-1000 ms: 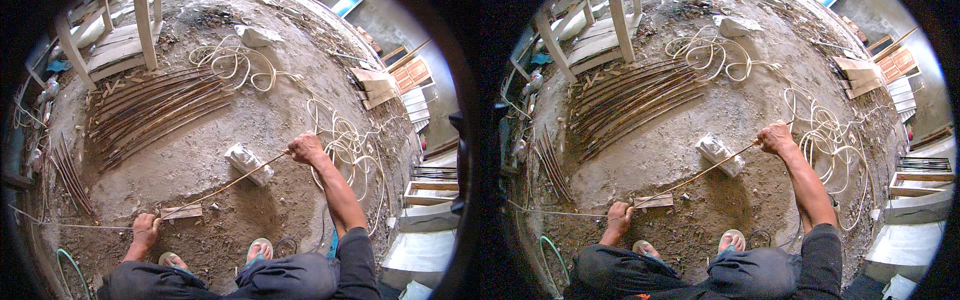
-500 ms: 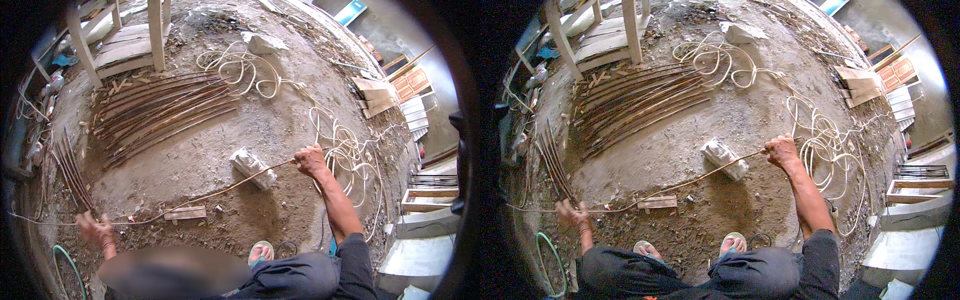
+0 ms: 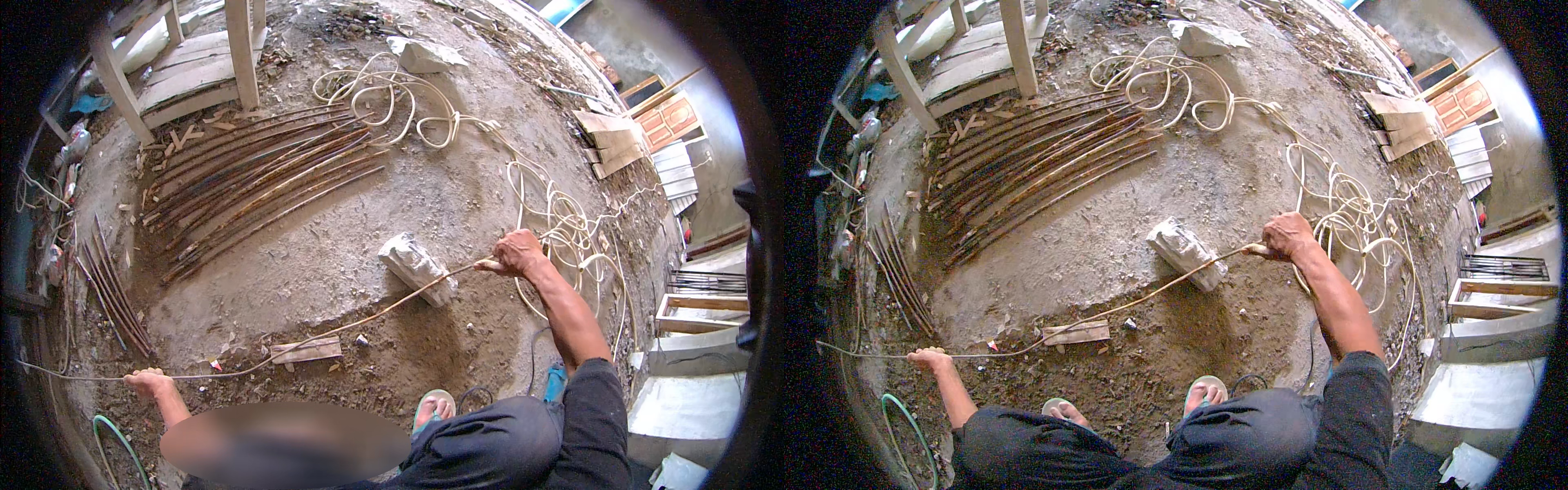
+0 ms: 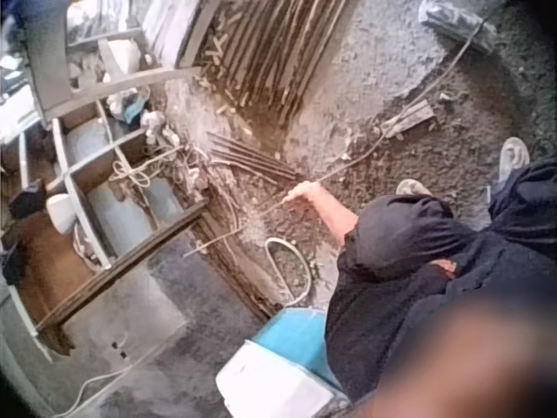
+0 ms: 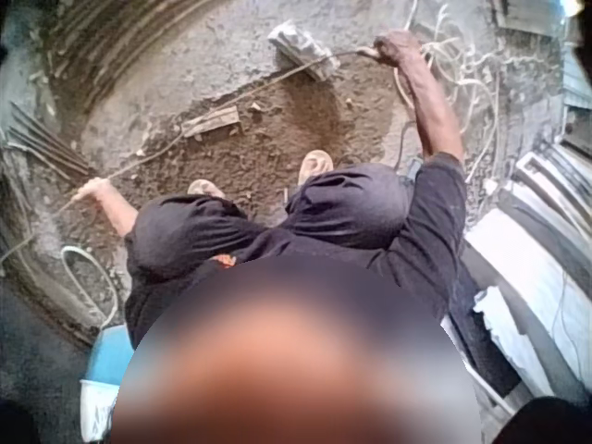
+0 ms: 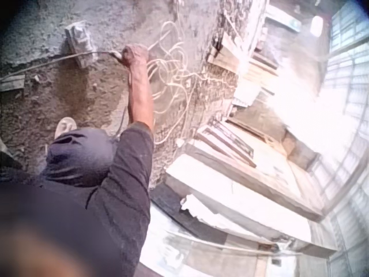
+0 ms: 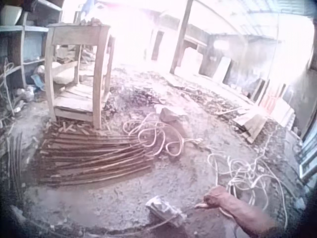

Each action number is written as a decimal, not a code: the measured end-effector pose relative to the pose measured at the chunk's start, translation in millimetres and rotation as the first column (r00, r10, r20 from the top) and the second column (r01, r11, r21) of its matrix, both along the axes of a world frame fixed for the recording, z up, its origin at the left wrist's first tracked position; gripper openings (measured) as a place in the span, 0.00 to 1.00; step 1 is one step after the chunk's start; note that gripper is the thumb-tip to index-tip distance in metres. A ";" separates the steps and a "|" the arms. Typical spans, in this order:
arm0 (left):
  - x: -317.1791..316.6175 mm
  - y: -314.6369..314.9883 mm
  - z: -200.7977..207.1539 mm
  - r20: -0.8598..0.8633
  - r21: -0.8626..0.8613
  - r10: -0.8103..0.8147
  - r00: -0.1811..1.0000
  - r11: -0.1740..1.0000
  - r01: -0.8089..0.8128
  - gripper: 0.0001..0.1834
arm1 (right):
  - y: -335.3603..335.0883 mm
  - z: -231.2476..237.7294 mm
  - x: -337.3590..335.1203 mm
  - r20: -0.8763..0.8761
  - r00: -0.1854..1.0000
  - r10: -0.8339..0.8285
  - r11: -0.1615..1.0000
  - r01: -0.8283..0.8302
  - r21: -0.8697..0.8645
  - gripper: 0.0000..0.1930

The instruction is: The person sits on the floor and uses an angle grinder to cut several metal rods one by one. After cutting, the person gathers the cut pieces and carries them toward a doorway.

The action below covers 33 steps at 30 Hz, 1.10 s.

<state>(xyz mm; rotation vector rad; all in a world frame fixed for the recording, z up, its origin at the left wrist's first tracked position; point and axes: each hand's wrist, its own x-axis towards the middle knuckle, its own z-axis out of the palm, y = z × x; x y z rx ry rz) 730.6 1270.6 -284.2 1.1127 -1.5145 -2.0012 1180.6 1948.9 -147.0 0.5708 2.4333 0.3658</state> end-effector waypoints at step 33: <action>-1.1 -22.2 6.9 0.092 -0.063 0.035 0.995 0.998 -0.030 0.31 | -8.0 -39.8 -0.6 -0.347 0.917 -0.195 0.977 0.213 0.014 0.22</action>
